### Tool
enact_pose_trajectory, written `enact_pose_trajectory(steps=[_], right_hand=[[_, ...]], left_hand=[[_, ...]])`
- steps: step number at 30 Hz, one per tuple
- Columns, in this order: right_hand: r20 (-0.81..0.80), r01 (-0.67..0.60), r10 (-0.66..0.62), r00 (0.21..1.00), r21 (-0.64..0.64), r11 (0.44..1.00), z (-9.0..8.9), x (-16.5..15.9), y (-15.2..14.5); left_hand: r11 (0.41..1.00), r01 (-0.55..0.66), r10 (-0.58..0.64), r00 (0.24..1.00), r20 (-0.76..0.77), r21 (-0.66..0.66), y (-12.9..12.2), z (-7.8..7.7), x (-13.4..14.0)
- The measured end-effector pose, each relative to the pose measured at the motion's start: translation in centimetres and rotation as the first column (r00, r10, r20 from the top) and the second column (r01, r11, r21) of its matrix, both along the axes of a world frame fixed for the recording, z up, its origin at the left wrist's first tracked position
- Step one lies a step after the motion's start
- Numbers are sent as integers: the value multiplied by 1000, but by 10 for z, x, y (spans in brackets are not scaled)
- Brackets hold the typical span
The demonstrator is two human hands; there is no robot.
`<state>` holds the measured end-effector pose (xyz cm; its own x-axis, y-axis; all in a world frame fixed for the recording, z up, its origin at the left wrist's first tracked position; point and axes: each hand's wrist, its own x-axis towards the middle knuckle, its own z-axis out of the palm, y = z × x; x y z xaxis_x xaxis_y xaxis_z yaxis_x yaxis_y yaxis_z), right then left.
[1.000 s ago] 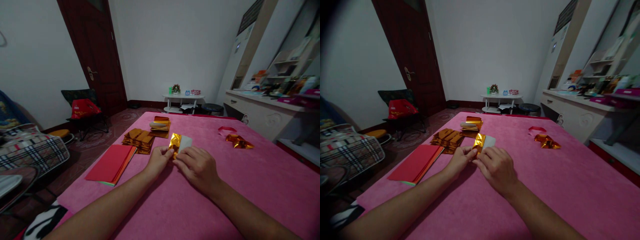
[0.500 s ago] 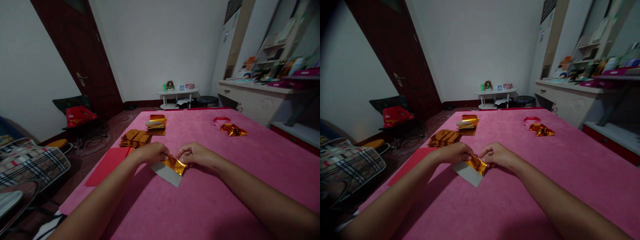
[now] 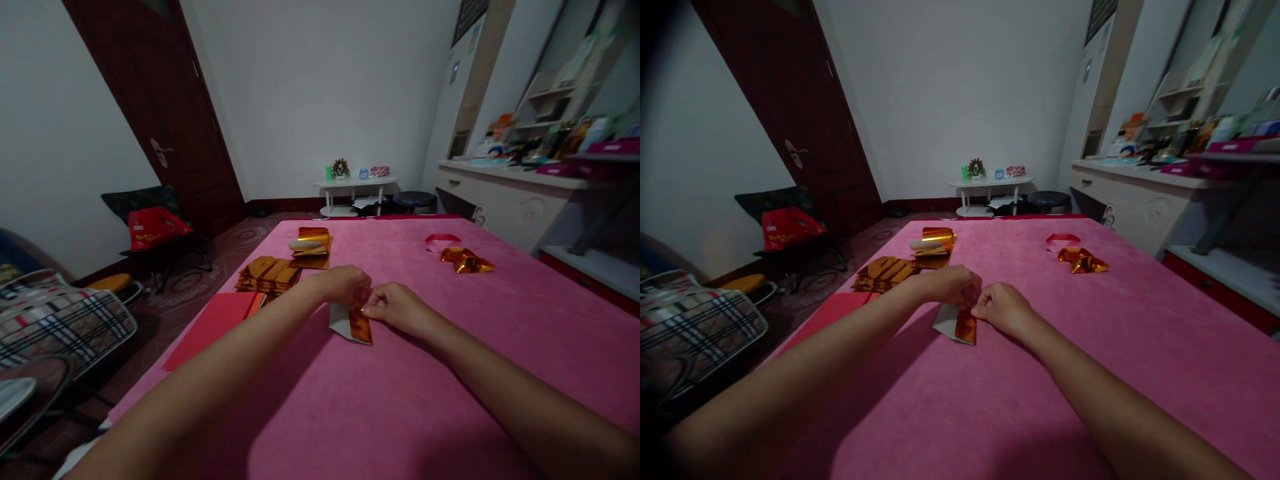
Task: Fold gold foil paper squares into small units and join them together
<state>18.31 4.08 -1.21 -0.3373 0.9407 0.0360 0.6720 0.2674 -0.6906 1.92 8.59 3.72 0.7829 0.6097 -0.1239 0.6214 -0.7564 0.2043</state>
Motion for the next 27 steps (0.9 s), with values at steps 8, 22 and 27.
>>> enact_pose_trajectory(steps=[8,22,27], right_hand=[[101,-87,67,993,212,973,-4,-5,-3],[-139,-421,401,905,-164,892,23,5,-10],[-160,-480,454,877,-214,851,25,11,-9]], left_hand=[[977,13,-51,984,173,215,-29,-17,-24],[977,-97,-7,875,485,189,-105,-43,-32],[976,-172,69,831,552,137,-108,-45,-31]])
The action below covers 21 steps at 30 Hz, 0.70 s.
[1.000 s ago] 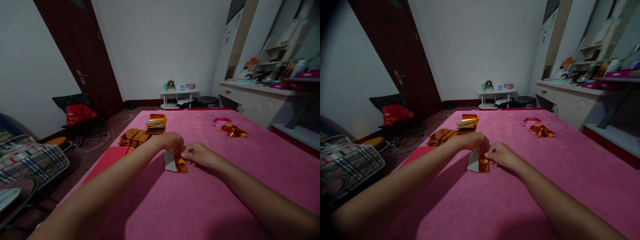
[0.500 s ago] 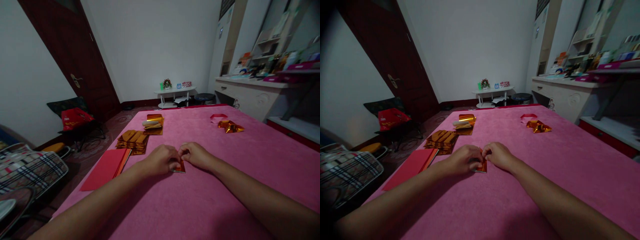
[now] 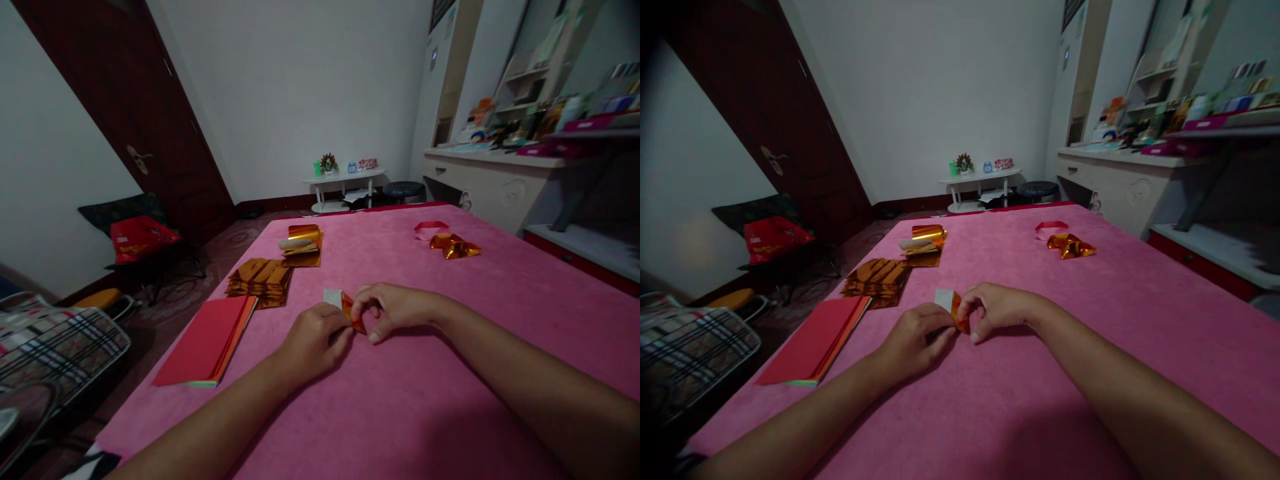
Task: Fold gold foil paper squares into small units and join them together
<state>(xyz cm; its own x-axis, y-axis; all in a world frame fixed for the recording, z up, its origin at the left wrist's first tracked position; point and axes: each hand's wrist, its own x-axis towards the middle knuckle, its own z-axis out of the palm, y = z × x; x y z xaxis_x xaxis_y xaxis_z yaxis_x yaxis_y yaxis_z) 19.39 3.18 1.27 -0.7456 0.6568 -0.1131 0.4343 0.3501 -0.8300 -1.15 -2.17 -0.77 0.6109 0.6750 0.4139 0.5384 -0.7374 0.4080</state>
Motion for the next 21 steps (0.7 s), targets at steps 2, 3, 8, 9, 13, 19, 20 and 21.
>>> enact_pose_trajectory(steps=[2,3,8,9,13,19,20,21], right_hand=[[-14,10,-10,1000,4,1000,-1,-2,-1],[-21,10,-10,1000,11,1000,-1,-3,-1],[-51,9,-7,999,39,999,-1,-7,-4],[-56,21,-19,998,37,999,-2,-7,-4],[-70,88,-86,994,17,996,-7,-8,-3],[-56,149,-148,987,28,988,-14,-10,0],[-51,164,-162,985,30,986,-15,-10,0],[-44,178,-177,983,36,983,-17,-11,1]], left_hand=[[999,-34,34,999,7,0,-1,-1,-1],[999,-50,50,999,0,8,-2,-1,-2],[995,-94,95,994,-54,27,-7,0,-5],[994,-108,109,992,-56,24,-8,1,-5],[981,-192,191,978,-89,-1,-9,2,-6],[984,-176,173,983,-61,-33,-7,-1,-10],[987,-159,156,986,-55,-35,-7,-2,-11],[989,-142,140,989,-52,-35,-7,-2,-12]])
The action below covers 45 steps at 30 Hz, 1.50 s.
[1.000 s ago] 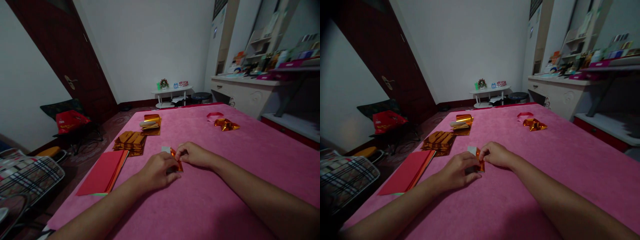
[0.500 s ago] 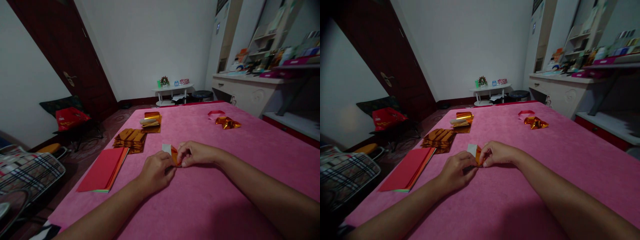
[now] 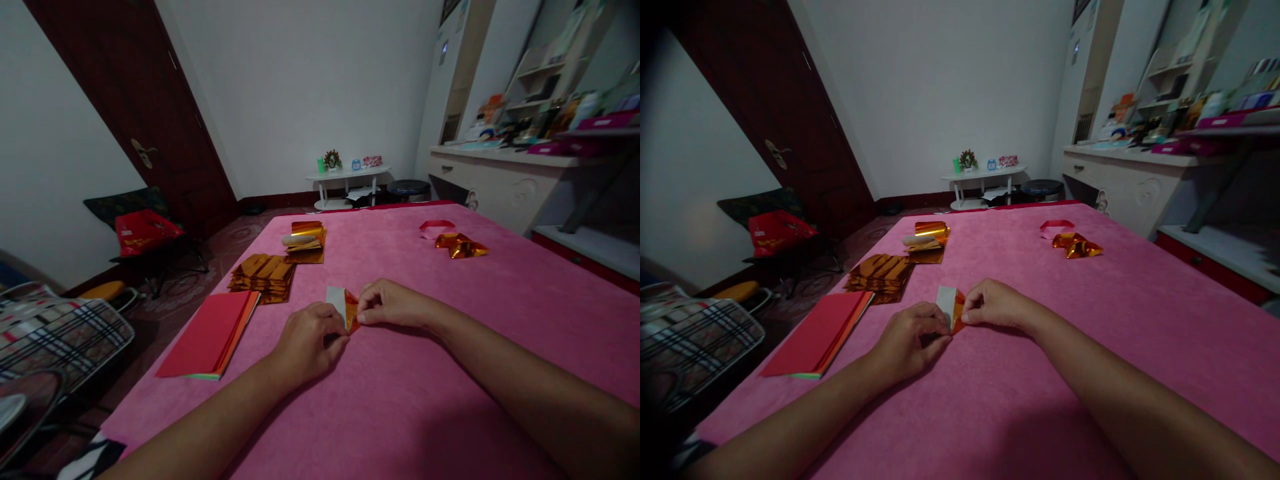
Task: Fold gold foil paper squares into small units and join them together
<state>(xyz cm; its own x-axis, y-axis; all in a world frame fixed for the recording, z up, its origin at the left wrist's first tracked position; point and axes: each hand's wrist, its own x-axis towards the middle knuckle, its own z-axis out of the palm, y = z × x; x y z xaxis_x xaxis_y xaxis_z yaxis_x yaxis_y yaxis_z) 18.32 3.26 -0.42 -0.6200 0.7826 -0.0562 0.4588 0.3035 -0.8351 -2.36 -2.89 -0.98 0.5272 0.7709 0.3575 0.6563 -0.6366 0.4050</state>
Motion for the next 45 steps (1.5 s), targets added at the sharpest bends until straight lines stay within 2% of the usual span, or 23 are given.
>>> enact_pose_trajectory(steps=[9,22,28,33,36,40,45], right_hand=[[131,175,-205,970,209,962,-10,-9,-5],[244,172,-305,920,450,877,-3,-18,-16],[261,177,-320,911,454,873,-1,-19,-17],[281,183,-329,902,441,879,-1,-21,-16],[278,183,-331,901,449,875,-2,-21,-16],[291,186,-334,897,438,879,-2,-21,-15],[311,181,-332,891,427,886,0,-21,-15]], left_hand=[[996,76,-74,997,-36,55,-2,2,-3],[988,126,-120,989,-83,84,-3,5,-5],[965,202,-170,967,-191,167,-5,8,-4],[955,235,-203,963,-177,181,-8,7,-4],[962,230,-216,970,-109,145,-8,5,-4],[983,173,-173,985,-9,62,-7,3,-3],[982,187,-187,982,-32,7,-5,2,0]])
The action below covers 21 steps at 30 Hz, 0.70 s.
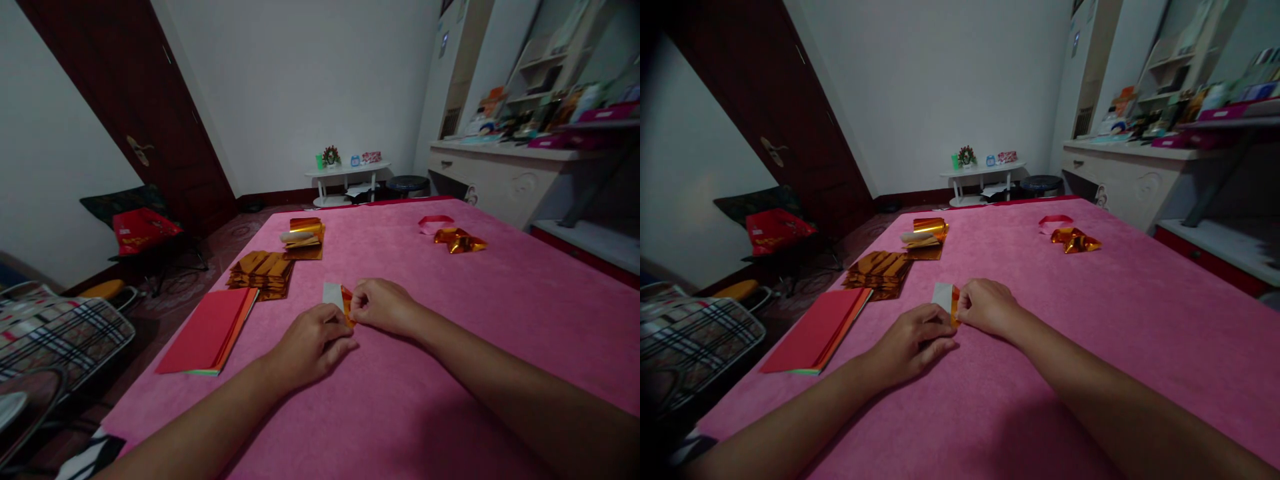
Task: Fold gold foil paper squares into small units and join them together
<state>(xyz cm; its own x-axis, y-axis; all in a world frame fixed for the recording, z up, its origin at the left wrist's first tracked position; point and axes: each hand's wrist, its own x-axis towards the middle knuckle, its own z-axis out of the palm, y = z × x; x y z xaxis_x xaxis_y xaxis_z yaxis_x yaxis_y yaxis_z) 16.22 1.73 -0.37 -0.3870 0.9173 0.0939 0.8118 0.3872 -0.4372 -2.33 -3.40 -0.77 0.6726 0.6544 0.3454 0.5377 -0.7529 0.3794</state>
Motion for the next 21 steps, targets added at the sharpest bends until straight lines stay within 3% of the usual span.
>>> enact_pose_trajectory(steps=[10,21], right_hand=[[-46,-24,23,999,-25,999,-2,2,3],[-52,-44,40,998,-66,997,-3,8,10]], left_hand=[[1000,1,-2,995,101,12,1,-8,3],[996,-54,52,998,32,71,-2,-7,2]])
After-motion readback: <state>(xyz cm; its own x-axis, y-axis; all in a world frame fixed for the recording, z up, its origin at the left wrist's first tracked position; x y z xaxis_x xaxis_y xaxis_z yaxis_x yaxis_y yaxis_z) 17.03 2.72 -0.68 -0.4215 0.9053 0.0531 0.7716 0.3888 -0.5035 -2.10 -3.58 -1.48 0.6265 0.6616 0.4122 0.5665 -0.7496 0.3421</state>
